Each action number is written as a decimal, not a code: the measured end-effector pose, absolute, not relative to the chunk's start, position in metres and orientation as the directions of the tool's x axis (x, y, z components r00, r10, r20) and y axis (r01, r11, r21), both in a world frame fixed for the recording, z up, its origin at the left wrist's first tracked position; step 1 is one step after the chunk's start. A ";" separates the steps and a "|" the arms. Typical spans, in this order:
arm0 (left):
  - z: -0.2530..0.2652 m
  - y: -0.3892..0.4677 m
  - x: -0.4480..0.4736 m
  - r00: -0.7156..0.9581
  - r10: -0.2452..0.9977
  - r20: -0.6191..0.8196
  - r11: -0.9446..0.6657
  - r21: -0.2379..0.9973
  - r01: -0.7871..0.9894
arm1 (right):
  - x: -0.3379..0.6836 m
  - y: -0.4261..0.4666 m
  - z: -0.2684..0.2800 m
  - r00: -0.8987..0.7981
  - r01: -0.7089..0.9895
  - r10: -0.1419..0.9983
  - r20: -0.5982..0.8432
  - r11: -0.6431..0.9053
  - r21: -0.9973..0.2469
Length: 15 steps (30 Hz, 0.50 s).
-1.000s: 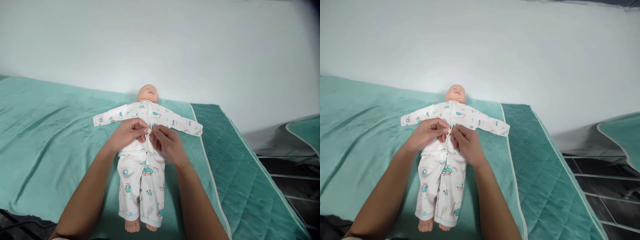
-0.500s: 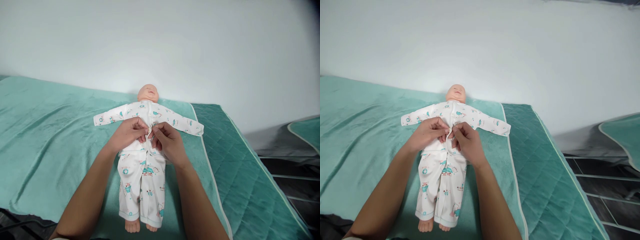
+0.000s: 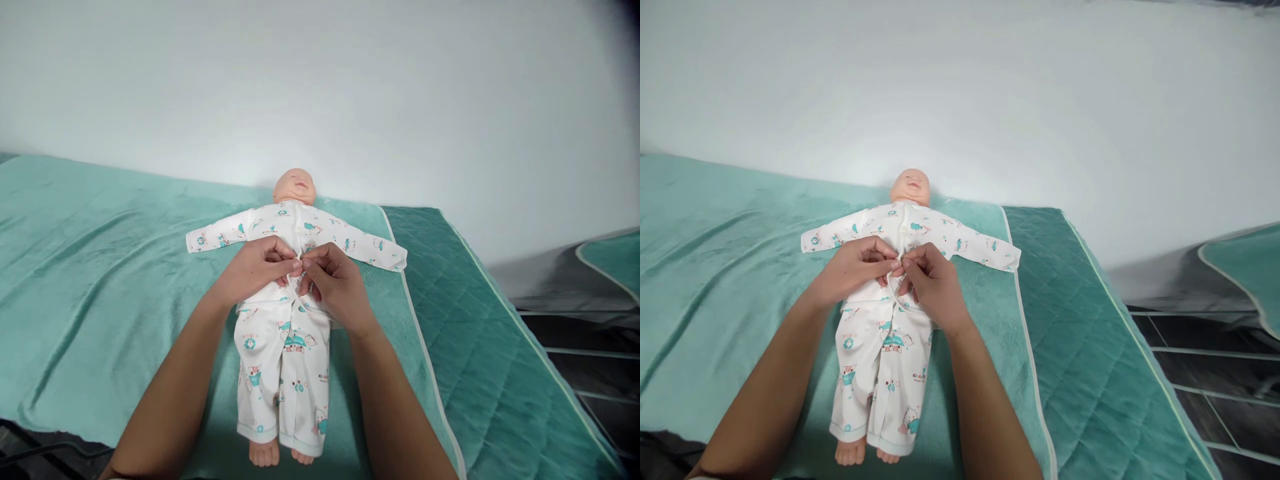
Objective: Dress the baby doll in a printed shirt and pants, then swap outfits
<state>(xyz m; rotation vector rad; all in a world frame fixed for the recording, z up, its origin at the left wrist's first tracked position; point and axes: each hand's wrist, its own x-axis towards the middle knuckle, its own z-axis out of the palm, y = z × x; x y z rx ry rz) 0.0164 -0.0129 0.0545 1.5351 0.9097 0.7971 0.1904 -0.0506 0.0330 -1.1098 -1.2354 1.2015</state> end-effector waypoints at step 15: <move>0.056 -0.015 0.020 0.397 0.917 -0.036 -0.038 0.983 0.178 | 0.190 -0.050 0.032 -0.055 -0.071 0.996 0.068 0.064 -0.995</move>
